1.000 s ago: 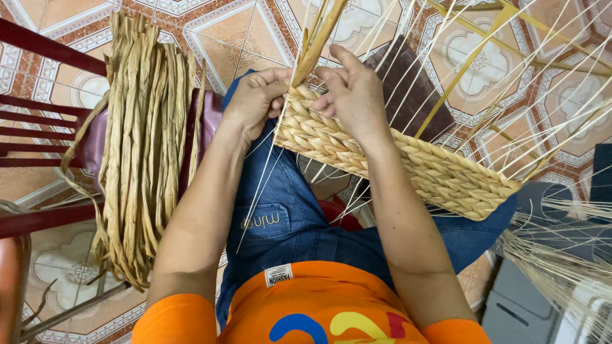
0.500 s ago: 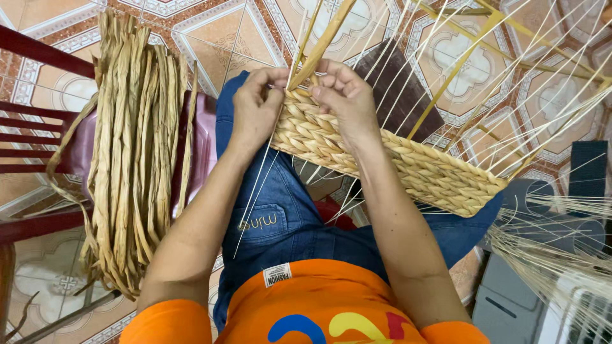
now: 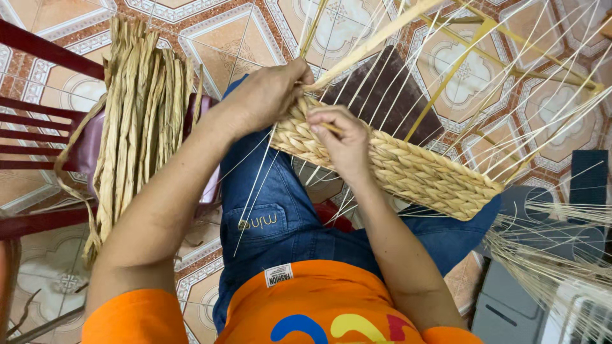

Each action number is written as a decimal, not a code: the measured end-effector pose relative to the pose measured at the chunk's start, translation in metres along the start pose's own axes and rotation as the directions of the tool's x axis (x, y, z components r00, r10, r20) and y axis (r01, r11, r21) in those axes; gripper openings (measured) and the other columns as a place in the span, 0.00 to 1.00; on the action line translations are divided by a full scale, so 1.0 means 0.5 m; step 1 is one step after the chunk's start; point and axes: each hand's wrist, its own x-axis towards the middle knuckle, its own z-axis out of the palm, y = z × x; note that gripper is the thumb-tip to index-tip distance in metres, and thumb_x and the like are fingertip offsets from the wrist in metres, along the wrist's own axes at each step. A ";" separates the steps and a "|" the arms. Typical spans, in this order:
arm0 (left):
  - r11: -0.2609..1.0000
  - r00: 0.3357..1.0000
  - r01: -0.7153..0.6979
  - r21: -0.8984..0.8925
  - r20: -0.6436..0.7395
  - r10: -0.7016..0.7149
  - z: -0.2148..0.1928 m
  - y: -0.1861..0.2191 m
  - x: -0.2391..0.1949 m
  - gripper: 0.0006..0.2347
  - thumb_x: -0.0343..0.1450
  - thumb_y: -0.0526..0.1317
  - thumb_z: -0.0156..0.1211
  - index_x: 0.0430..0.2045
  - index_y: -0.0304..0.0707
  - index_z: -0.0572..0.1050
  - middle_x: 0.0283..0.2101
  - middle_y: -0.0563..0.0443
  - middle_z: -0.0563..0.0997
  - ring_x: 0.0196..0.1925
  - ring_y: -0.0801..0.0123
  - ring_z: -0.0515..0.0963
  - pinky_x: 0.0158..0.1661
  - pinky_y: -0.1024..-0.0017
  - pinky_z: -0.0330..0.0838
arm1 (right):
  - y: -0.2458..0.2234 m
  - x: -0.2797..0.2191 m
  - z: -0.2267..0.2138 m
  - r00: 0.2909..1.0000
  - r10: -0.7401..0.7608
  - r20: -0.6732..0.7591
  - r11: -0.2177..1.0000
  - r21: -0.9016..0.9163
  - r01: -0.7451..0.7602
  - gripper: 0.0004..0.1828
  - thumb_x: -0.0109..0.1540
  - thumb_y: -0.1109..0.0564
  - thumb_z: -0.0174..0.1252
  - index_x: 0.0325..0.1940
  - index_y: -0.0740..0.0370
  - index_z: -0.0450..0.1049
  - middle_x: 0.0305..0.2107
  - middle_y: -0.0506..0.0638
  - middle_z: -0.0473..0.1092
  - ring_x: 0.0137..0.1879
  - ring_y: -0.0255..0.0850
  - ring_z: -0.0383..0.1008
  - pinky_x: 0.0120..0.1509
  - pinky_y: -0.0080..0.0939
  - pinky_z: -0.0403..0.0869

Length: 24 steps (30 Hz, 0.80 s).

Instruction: The person weaves a rectangular basket by hand, interlacing dried palm strips through a vertical frame. They repeatedly pull new strips through the weave and tighten them to build up the basket's body.

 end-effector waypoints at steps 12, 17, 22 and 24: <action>0.926 0.951 0.269 -0.264 0.228 -0.211 -0.005 -0.013 0.010 0.05 0.77 0.39 0.54 0.41 0.39 0.74 0.33 0.47 0.84 0.32 0.71 0.84 0.36 0.71 0.80 | -0.004 0.097 -0.077 0.790 0.561 0.249 0.802 0.074 -0.593 0.22 0.67 0.62 0.52 0.66 0.59 0.67 0.37 0.53 0.78 0.35 0.35 0.81 0.37 0.32 0.82; 0.857 0.945 0.293 -0.425 0.266 -0.191 -0.013 -0.038 0.005 0.05 0.79 0.38 0.51 0.42 0.38 0.72 0.35 0.50 0.83 0.32 0.77 0.83 0.37 0.75 0.81 | -0.004 0.144 -0.048 0.971 0.217 0.101 0.974 0.051 -0.223 0.08 0.71 0.62 0.57 0.54 0.67 0.71 0.31 0.53 0.76 0.30 0.32 0.72 0.33 0.30 0.72; 0.832 0.890 0.414 -0.370 0.358 -0.283 -0.032 -0.009 0.044 0.05 0.77 0.38 0.52 0.41 0.39 0.73 0.36 0.51 0.84 0.30 0.74 0.82 0.35 0.72 0.82 | -0.055 0.117 -0.033 0.993 0.075 0.092 0.983 0.158 -0.089 0.05 0.72 0.58 0.51 0.46 0.62 0.71 0.34 0.51 0.77 0.36 0.32 0.79 0.41 0.32 0.81; 0.958 0.908 0.286 0.012 0.315 -0.275 -0.028 0.012 0.060 0.05 0.76 0.40 0.57 0.39 0.41 0.78 0.33 0.47 0.85 0.33 0.68 0.83 0.39 0.65 0.78 | -0.088 0.114 -0.037 0.971 -0.128 0.202 0.989 -0.046 0.140 0.05 0.75 0.58 0.53 0.51 0.62 0.71 0.40 0.51 0.78 0.44 0.34 0.80 0.49 0.33 0.83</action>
